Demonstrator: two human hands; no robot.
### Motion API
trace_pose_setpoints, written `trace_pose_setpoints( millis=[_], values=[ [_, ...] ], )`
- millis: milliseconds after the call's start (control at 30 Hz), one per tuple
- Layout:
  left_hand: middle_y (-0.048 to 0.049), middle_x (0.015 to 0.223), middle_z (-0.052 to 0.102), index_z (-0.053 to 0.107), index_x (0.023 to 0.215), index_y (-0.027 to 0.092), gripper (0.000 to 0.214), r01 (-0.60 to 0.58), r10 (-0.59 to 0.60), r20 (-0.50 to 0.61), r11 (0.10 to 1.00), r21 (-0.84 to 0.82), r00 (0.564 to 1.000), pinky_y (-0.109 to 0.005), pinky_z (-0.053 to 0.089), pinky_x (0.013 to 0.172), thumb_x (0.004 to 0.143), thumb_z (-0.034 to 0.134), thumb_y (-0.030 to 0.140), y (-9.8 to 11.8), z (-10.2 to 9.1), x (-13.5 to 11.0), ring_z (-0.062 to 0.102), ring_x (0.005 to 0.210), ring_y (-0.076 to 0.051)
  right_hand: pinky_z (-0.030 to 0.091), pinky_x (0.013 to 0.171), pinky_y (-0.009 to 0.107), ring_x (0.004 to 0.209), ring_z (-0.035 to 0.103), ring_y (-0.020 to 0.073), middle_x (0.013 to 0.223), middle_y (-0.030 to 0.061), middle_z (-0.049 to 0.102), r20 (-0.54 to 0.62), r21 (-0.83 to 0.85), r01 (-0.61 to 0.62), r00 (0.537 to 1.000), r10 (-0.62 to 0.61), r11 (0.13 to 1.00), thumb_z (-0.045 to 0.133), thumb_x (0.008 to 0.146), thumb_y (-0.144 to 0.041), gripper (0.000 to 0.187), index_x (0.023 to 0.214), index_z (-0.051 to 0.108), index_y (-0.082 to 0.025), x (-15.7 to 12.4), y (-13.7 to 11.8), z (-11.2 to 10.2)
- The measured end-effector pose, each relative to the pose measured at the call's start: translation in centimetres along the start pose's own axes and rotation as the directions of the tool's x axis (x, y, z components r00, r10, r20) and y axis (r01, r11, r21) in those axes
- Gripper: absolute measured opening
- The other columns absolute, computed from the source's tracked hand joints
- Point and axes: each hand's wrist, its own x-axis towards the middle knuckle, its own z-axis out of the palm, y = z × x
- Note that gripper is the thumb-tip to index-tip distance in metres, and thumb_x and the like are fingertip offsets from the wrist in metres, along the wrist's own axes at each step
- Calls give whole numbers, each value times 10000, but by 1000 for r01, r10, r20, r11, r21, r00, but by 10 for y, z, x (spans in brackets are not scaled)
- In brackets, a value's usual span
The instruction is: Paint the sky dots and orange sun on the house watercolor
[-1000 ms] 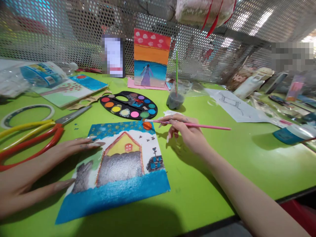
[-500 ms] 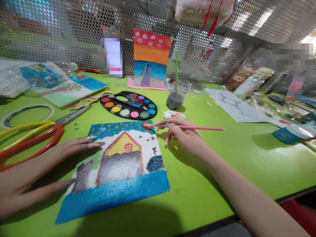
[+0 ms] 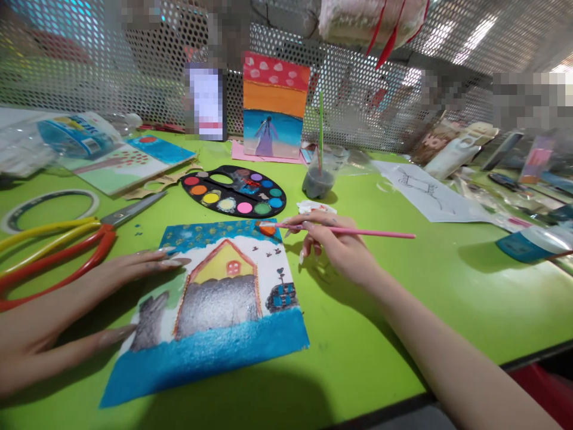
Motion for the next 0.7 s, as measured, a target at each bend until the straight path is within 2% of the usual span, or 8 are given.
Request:
trace_pose_setpoints(
  millis=[167, 367, 500, 700],
  values=[
    [86, 1541, 319, 207, 1508, 382, 717, -19, 19, -8, 1000, 21, 1000, -357, 485, 1045, 867, 503, 511, 0, 1, 1, 448, 1336, -265, 451, 466, 247, 542, 611, 110, 925, 71, 733, 5, -58, -29, 1000, 29, 998, 516, 877, -259, 238, 915, 742, -193, 0, 0, 4],
    [105, 1530, 338, 230, 1497, 409, 709, -5, 5, -13, 1000, -16, 1000, -337, 499, 1034, 857, 520, 499, 0, 1, 1, 456, 1329, -265, 452, 472, 256, 535, 610, 125, 802, 60, 724, 2, -86, -17, 1000, 17, 996, 511, 874, -255, 248, 911, 748, -192, 0, 1, 5],
    [99, 1532, 337, 237, 1498, 393, 709, -17, 17, -22, 1000, -6, 1000, -326, 495, 1035, 857, 518, 503, 0, 1, 2, 459, 1327, -261, 448, 448, 253, 499, 609, 109, 882, 61, 741, -28, -38, 4, 1000, -5, 999, 511, 852, -214, 240, 884, 748, -195, 1, 2, 2],
    [110, 1515, 365, 257, 1487, 416, 689, -5, 4, -37, 1000, -24, 999, -323, 492, 1037, 856, 517, 510, 3, 0, 4, 483, 1309, -247, 427, 445, 250, 495, 617, 108, 848, 38, 742, -61, 24, 81, 995, -80, 996, 491, 856, -181, 261, 898, 745, -222, 1, 2, -4]
  ],
)
